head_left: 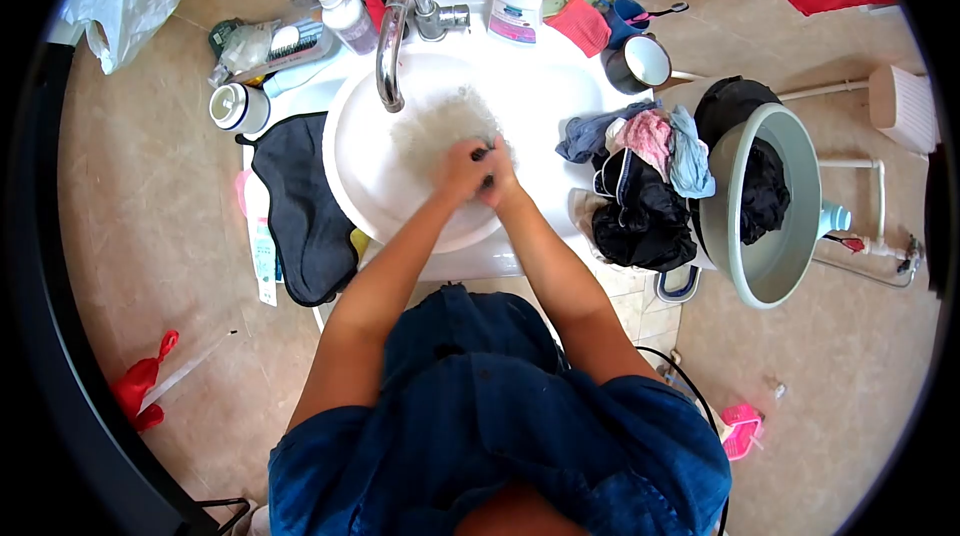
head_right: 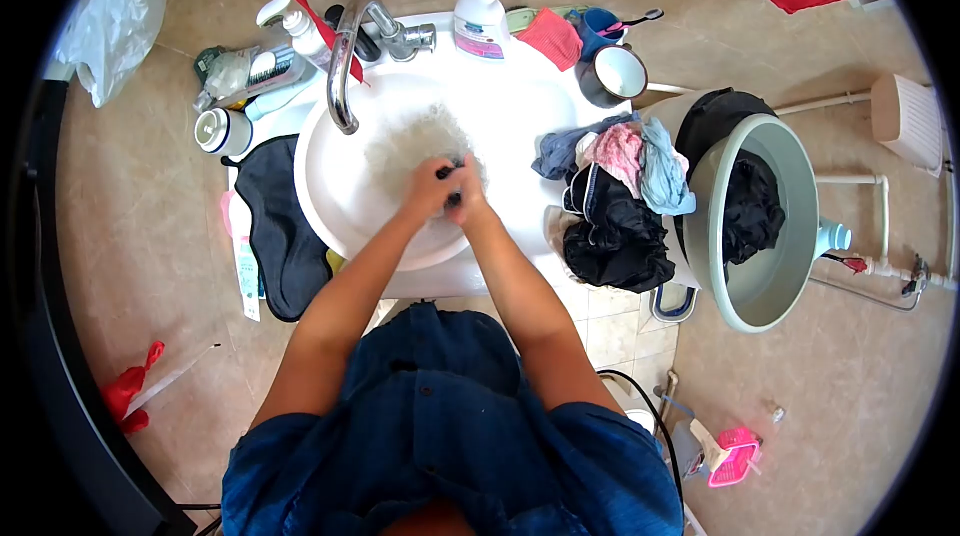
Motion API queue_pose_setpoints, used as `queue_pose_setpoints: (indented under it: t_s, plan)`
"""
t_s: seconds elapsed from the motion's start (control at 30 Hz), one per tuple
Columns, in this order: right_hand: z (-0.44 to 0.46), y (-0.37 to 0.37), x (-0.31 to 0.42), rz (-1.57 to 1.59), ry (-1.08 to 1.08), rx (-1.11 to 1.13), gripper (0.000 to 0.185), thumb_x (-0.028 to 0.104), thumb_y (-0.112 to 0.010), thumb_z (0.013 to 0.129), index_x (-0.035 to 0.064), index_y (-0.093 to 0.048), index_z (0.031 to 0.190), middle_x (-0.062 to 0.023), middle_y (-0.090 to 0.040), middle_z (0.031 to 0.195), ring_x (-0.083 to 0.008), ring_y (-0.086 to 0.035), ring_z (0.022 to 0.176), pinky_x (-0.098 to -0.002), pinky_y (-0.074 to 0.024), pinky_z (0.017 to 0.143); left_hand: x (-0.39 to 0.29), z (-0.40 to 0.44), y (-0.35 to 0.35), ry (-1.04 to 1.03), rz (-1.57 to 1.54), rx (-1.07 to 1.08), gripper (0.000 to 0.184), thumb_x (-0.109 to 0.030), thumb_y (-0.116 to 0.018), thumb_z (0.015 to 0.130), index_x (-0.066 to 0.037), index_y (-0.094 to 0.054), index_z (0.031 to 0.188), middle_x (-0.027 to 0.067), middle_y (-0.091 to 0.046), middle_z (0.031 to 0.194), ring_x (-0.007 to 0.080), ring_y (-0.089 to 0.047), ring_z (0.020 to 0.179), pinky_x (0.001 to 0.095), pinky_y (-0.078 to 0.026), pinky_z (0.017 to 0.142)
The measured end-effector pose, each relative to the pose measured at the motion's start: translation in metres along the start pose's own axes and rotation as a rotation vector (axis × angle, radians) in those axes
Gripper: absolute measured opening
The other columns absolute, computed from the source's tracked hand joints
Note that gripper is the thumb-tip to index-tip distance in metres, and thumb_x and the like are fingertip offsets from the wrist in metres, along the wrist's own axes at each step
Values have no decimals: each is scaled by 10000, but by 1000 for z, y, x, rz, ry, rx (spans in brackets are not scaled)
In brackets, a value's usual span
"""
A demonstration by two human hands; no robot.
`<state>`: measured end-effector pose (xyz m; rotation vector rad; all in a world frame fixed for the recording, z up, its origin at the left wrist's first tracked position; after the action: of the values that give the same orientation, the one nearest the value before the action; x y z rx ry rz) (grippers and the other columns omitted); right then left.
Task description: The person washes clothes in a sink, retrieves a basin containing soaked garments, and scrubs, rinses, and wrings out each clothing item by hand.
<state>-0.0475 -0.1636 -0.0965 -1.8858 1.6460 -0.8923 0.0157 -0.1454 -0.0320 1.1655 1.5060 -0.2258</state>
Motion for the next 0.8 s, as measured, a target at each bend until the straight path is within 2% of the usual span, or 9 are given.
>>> queue_pose_setpoints:
  t_s: [0.07, 0.1, 0.2, 0.33, 0.4, 0.53, 0.57, 0.7, 0.8]
  plan:
    - [24, 8, 3, 92, 1, 318, 601, 595, -436, 931, 84, -521, 1236, -112, -561, 1194, -230, -518, 1102, -410, -406, 977, -70, -40, 5, -141, 230, -41, 365, -402, -658, 803, -38, -666, 781, 134, -654, 866, 260, -647, 802, 412, -486, 672]
    - [-32, -48, 17, 51, 174, 189, 507, 547, -454, 947, 90, -562, 1138, -86, -609, 1067, -204, -581, 950, -357, -492, 829, -93, -53, 5, -211, 343, -59, 397, -427, -656, 800, -35, -663, 733, 130, -663, 850, 267, -651, 803, 417, -490, 655]
    - [17, -29, -1, 131, -115, 692, 541, 584, -458, 928, 83, -580, 1090, -58, -632, 1032, -210, -615, 878, -353, -524, 699, -98, -54, 0, -261, 501, -111, 421, -474, -633, 810, -69, -666, 698, 137, -641, 697, 339, -621, 628, 445, -477, 566]
    - [-19, -47, 7, -1, 128, 87, 386, 422, -439, 990, 72, -537, 1120, -56, -608, 1073, -199, -615, 923, -338, -543, 725, -72, -8, 32, -104, 638, -297, 460, -489, -522, 884, -94, -692, 720, 141, -657, 664, 343, -649, 644, 444, -509, 595]
    - [-7, -40, 8, -35, 216, 67, 388, 377, -460, 990, 55, -522, 1198, -79, -597, 1115, -219, -601, 996, -356, -520, 830, -68, 12, 59, -61, 714, -360, 485, -461, -451, 942, -102, -696, 726, 124, -674, 722, 325, -667, 670, 438, -522, 623]
    - [-31, -37, 38, -143, 353, -113, 400, 334, -506, 975, 82, -473, 1284, -83, -567, 1214, -208, -552, 1097, -358, -466, 915, -14, 40, 97, 39, 715, -463, 419, -467, -458, 941, -97, -600, 1075, 172, -671, 718, 372, -657, 653, 473, -519, 610]
    - [-34, -29, 46, -194, 387, -181, 399, 324, -508, 974, 97, -463, 1299, -84, -552, 1243, -214, -534, 1129, -355, -450, 935, 11, 44, 100, 205, 667, -363, 493, -475, -485, 928, -86, -500, 1232, 203, -671, 873, 367, -663, 800, 471, -519, 678]
    - [-7, 17, 51, -455, 587, -329, 397, 332, -491, 976, 124, -450, 1313, -60, -510, 1289, -232, -485, 1170, -351, -391, 985, 33, 27, 90, 83, 726, -500, 580, -496, -530, 894, -83, -493, 1299, 230, -526, 1220, 375, -567, 1053, 476, -478, 836]
    - [7, 16, 24, -302, 455, -248, 435, 387, -448, 984, 91, -470, 1302, -68, -528, 1276, -230, -493, 1169, -358, -397, 992, 46, 33, 44, 21, 452, -265, 508, -473, -570, 871, -81, -565, 1194, 210, -577, 1120, 386, -589, 982, 473, -475, 818]
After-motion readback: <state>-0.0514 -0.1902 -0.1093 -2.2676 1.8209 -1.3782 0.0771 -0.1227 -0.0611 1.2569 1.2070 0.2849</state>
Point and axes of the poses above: each hand's wrist, its own z-axis towards the middle knuckle, its own y-axis out of the back of the hand, x = y × z, the point moved 9 cm from there along z, towards the middle knuckle
